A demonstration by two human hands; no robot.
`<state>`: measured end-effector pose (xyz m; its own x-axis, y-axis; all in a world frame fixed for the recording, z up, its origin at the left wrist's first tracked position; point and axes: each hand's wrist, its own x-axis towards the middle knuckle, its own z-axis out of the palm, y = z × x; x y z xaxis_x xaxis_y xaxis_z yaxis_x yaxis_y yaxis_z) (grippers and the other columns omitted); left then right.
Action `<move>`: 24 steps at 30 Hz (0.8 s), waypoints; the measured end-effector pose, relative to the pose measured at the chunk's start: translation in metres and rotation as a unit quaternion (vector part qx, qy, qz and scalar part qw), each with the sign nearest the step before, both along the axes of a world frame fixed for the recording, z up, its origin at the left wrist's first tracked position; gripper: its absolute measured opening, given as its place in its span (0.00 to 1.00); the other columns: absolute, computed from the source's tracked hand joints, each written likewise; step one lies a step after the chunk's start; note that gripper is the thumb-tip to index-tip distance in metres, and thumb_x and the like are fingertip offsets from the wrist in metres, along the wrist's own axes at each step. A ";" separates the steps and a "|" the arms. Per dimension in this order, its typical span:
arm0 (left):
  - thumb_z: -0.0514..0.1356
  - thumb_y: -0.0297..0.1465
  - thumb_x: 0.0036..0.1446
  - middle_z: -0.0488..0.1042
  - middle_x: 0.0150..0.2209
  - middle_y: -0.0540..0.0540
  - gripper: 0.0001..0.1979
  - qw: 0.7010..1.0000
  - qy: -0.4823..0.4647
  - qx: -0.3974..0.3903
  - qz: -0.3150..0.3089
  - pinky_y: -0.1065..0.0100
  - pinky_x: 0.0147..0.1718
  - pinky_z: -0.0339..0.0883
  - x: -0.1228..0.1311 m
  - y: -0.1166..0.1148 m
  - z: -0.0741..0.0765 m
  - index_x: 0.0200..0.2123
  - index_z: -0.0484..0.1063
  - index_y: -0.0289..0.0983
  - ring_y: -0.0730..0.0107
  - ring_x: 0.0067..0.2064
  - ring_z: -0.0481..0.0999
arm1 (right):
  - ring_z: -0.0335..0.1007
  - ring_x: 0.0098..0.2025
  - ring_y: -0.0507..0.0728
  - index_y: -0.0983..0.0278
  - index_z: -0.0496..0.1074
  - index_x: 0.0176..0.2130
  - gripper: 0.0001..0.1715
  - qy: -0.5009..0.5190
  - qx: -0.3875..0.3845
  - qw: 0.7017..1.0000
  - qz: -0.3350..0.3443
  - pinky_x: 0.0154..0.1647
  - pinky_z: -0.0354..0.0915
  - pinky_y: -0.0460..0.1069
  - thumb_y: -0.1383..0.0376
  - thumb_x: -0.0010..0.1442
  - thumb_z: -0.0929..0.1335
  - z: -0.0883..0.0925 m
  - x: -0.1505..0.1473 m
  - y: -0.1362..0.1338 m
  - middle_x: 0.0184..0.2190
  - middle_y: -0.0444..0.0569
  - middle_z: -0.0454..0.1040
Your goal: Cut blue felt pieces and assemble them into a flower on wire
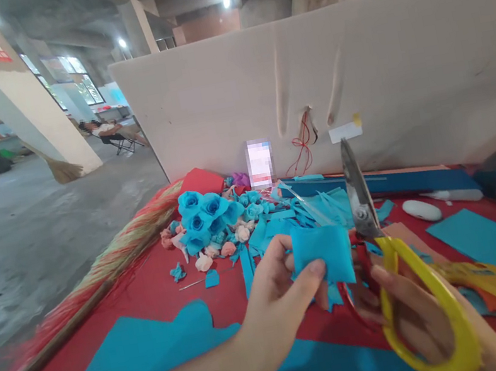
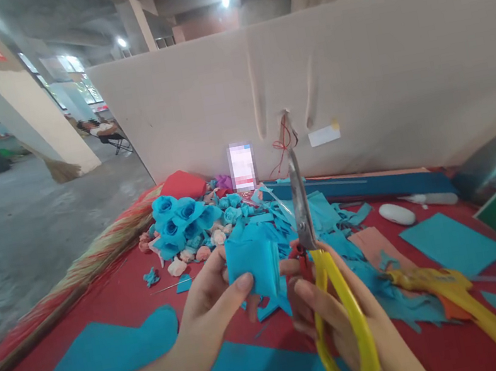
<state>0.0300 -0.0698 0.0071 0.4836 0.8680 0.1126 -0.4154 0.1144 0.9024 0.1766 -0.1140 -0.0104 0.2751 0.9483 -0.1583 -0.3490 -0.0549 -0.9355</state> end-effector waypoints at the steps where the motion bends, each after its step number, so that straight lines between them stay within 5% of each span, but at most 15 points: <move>1: 0.57 0.32 0.54 0.64 0.24 0.55 0.09 1.000 0.016 0.010 -0.003 0.76 0.23 0.59 0.000 -0.001 0.001 0.32 0.57 0.36 0.83 0.22 0.65 | 0.63 0.18 0.50 0.53 0.72 0.34 0.29 0.013 0.000 1.000 0.002 0.12 0.62 0.43 0.56 0.28 0.77 0.001 -0.001 -0.001 0.27 0.45 0.72; 6: 0.53 0.32 0.58 0.63 0.22 0.55 0.08 0.995 0.049 0.078 -0.031 0.75 0.26 0.57 0.000 -0.005 0.000 0.29 0.57 0.36 0.82 0.23 0.63 | 0.59 0.21 0.46 0.48 0.71 0.34 0.34 0.038 0.010 0.997 -0.060 0.16 0.60 0.37 0.63 0.23 0.79 0.015 -0.017 -0.011 0.31 0.39 0.68; 12: 0.53 0.33 0.58 0.63 0.29 0.51 0.06 0.992 0.050 0.111 -0.046 0.72 0.32 0.60 0.001 -0.011 -0.011 0.34 0.57 0.37 0.78 0.32 0.64 | 0.48 0.14 0.44 0.54 0.67 0.38 0.33 -0.002 0.022 0.996 -0.091 0.12 0.54 0.37 0.63 0.31 0.78 0.021 -0.028 -0.018 0.16 0.33 0.54; 15: 0.53 0.29 0.58 0.65 0.33 0.49 0.08 0.983 0.072 0.171 -0.018 0.69 0.37 0.63 0.000 -0.011 -0.015 0.40 0.56 0.40 0.74 0.36 0.66 | 0.50 0.14 0.42 0.56 0.66 0.38 0.31 -0.014 0.025 0.995 -0.095 0.12 0.54 0.36 0.63 0.33 0.77 0.018 -0.026 -0.018 0.16 0.33 0.55; 20: 0.56 0.18 0.51 0.64 0.43 0.47 0.22 0.891 0.061 0.431 0.133 0.67 0.44 0.63 -0.007 -0.001 -0.004 0.45 0.56 0.45 0.70 0.45 0.67 | 0.58 0.16 0.46 0.55 0.64 0.40 0.35 -0.023 0.019 0.996 -0.083 0.12 0.59 0.38 0.62 0.32 0.78 0.012 -0.019 -0.017 0.18 0.34 0.57; 24: 0.55 0.18 0.50 0.68 0.36 0.46 0.10 0.861 0.168 0.469 0.099 0.75 0.32 0.66 -0.011 0.003 0.009 0.33 0.68 0.37 0.74 0.36 0.70 | 0.52 0.15 0.45 0.55 0.63 0.42 0.30 -0.050 0.044 0.996 -0.058 0.14 0.60 0.38 0.59 0.39 0.76 0.006 -0.013 -0.019 0.19 0.35 0.56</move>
<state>0.0187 -0.0669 0.0161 0.4788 0.5407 0.6916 -0.0404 -0.7734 0.6326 0.1641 -0.1325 -0.0048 0.3943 0.9180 -0.0428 -0.2529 0.0636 -0.9654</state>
